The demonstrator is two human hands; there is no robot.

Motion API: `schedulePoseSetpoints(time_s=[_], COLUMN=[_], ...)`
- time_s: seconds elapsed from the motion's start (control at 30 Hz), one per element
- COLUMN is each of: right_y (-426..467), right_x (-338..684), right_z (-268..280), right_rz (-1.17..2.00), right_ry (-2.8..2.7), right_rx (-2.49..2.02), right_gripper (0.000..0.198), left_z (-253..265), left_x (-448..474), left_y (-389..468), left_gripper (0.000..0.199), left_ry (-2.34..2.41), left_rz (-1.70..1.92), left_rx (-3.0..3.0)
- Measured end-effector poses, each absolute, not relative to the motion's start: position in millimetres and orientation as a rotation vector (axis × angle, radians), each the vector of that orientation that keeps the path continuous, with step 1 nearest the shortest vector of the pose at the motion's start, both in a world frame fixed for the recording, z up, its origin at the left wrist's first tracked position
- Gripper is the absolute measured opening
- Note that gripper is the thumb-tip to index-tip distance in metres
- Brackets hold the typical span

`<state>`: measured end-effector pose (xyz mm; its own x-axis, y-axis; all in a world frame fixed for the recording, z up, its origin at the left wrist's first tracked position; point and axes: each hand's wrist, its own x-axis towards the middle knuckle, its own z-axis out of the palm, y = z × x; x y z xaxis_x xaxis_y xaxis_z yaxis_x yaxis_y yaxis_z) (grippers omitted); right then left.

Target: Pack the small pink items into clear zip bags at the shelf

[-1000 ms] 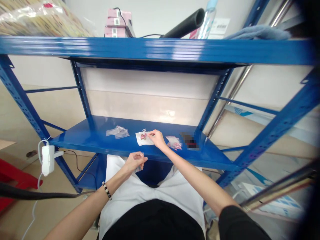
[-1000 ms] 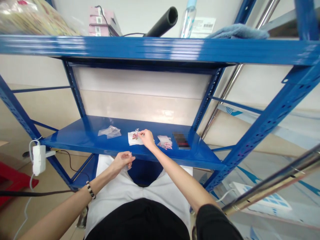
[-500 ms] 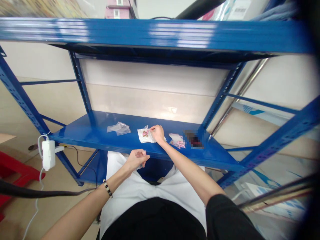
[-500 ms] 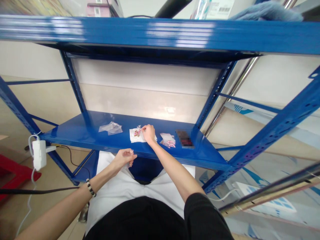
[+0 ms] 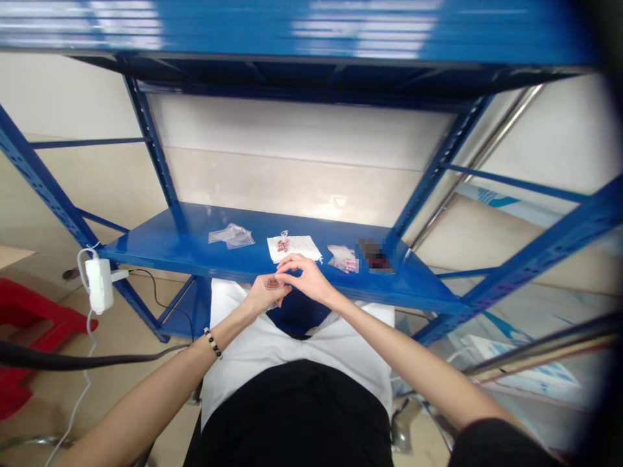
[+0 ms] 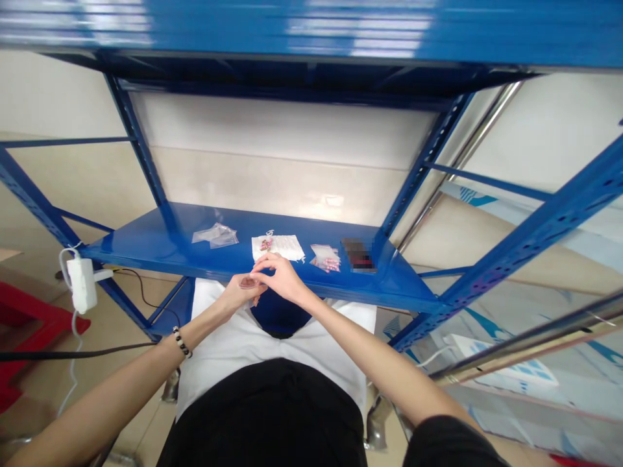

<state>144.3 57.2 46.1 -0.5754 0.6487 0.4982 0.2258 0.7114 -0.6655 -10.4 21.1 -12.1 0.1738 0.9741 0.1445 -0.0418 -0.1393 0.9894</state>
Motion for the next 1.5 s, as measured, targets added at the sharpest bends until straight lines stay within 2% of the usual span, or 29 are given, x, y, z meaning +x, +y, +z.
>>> schedulePoseSetpoints(time_s=[0.17, 0.27, 0.47, 0.9, 1.13, 1.37, 1.5], right_y=[95, 135, 213, 238, 208, 92, 64], right_x=[144, 143, 142, 140, 139, 139, 142], right_z=[34, 23, 14, 2, 30, 54, 67], right_rz=[0.834, 0.764, 0.446, 0.285, 0.277, 0.599, 0.653], right_ry=[-1.915, -1.775, -1.916, -2.029, -1.989, -2.2, -2.382], right_rx=[-0.792, -0.907, -1.287, -1.327, -1.261, -0.659, -0.522], right_gripper=[0.023, 0.026, 0.015, 0.008, 0.012, 0.013, 0.012], left_z=[-11, -9, -3, 0, -1, -2, -3], left_x=[-11, -11, -13, -16, -15, -17, -17], left_y=[14, 10, 17, 11, 20, 5, 7], left_gripper=[0.038, 0.038, 0.04, 0.038, 0.039, 0.037, 0.036], left_ry=[0.894, 0.802, 0.674, 0.67, 0.714, 0.682, 0.733], left_rz=[1.22, 1.249, 1.255, 1.245, 1.22, 1.135, 1.106], left_rx=[1.271, 1.129, 0.934, 0.992, 0.975, 1.044, 1.141])
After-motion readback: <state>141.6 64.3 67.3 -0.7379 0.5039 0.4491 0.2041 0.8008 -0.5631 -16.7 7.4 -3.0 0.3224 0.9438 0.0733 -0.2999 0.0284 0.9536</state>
